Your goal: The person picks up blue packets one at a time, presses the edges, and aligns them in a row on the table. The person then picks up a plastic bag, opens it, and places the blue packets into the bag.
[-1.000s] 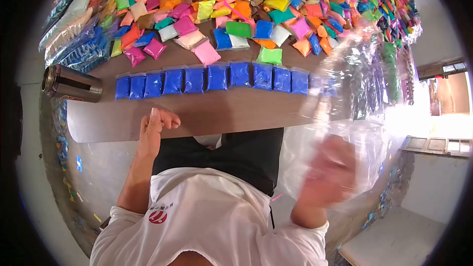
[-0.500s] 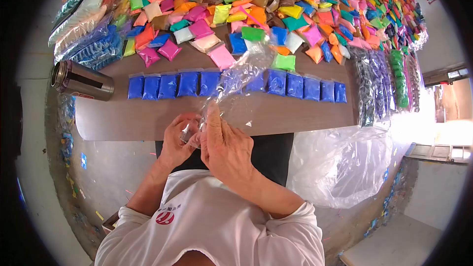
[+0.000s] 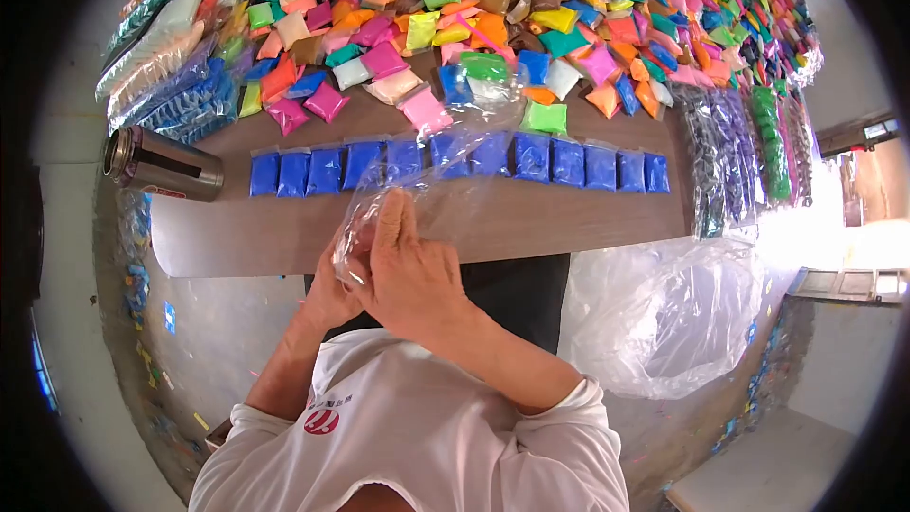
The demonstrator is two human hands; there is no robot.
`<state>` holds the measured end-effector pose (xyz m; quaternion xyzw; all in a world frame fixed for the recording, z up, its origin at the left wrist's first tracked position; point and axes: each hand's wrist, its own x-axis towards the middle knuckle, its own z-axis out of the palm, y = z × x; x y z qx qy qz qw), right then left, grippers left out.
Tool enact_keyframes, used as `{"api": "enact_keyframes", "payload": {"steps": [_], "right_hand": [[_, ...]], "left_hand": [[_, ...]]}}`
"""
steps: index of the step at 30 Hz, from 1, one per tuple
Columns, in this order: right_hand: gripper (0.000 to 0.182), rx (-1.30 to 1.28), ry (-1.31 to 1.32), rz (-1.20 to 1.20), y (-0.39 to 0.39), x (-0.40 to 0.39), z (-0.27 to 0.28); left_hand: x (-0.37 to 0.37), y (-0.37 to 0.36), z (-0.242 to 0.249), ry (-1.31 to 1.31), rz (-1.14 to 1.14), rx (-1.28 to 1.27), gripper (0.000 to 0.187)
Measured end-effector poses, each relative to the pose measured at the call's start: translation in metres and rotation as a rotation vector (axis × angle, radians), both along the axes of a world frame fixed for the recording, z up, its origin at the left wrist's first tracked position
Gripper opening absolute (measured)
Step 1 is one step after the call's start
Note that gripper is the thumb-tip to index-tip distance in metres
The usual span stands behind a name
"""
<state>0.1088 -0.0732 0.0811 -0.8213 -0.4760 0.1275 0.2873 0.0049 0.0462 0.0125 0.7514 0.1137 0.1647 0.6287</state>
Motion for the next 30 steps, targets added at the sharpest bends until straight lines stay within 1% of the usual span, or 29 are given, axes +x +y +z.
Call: {"api": "enact_keyframes", "payload": {"steps": [1, 2, 4, 5, 8, 9, 11, 14, 15, 17, 19, 20, 22, 24, 25, 26, 28, 29, 30], "right_hand": [[0.083, 0.007, -0.018, 0.0, 0.003, -0.005, -0.005], [0.087, 0.013, -0.035, 0.001, 0.005, -0.009, -0.008], [0.098, -0.038, 0.014, 0.001, 0.007, -0.014, -0.007], [0.104, -0.063, 0.04, 0.002, 0.007, -0.016, -0.007], [0.107, -0.014, 0.069, -0.022, 0.006, -0.02, -0.006], [0.107, 0.004, 0.108, -0.029, 0.005, -0.021, -0.005], [0.107, 0.039, 0.188, -0.048, 0.004, -0.024, -0.004], [0.102, 0.187, 0.178, -0.08, 0.002, -0.027, -0.009], [0.1, 0.203, 0.251, -0.062, -0.001, -0.027, -0.009], [0.095, 0.236, 0.391, -0.031, -0.007, -0.024, -0.006], [0.089, 0.199, 0.593, 0.032, -0.013, -0.018, 0.002], [0.087, 0.18, 0.693, 0.064, -0.017, -0.014, 0.005], [0.072, 0.167, 0.609, 0.059, -0.029, -0.016, 0.003], [0.058, 0.199, 0.393, 0.035, -0.041, -0.012, -0.003], [0.053, 0.234, 0.215, 0.015, -0.047, -0.003, -0.007], [0.047, 0.265, 0.035, -0.004, -0.054, 0.007, -0.008], [0.034, -0.035, 0.08, -0.235, -0.071, 0.029, 0.001], [0.033, -0.005, 0.019, -0.293, -0.083, 0.042, -0.002], [0.031, 0.024, -0.04, -0.349, -0.095, 0.053, -0.006]], "left_hand": [[-0.002, -0.002, -0.004, 0.012, 0.012, -0.023, 0.054], [-0.003, -0.005, -0.006, 0.007, 0.041, -0.124, 0.056], [-0.003, -0.012, -0.008, -0.003, 0.102, -0.328, 0.061], [-0.002, -0.013, -0.007, -0.033, 0.094, -0.353, 0.063], [0.001, -0.011, -0.004, -0.083, 0.062, -0.395, 0.069], [0.001, -0.009, -0.005, -0.074, 0.045, -0.388, 0.07], [0.0, -0.009, -0.009, -0.109, 0.027, -0.28, 0.072], [0.001, -0.011, -0.014, -0.195, 0.01, -0.058, 0.072], [0.002, -0.01, -0.012, -0.187, -0.012, -0.037, 0.071], [0.003, -0.013, -0.007, -0.148, -0.014, -0.062, 0.066], [0.001, -0.023, -0.003, -0.085, 0.028, -0.156, 0.058], [0.002, -0.024, -0.006, -0.089, 0.043, -0.149, 0.05], [0.002, -0.021, -0.014, -0.067, 0.079, -0.125, 0.036], [0.0, -0.014, -0.009, 0.017, 0.119, -0.08, 0.027], [0.001, -0.011, -0.007, 0.071, 0.138, -0.051, 0.026], [0.003, -0.011, -0.008, 0.048, 0.163, -0.055, 0.027], [0.005, -0.01, -0.01, 0.0, 0.217, -0.061, 0.029], [0.004, -0.01, -0.008, -0.009, 0.2, -0.071, 0.03], [0.003, -0.01, -0.004, 0.036, 0.173, -0.032, 0.03]]}}
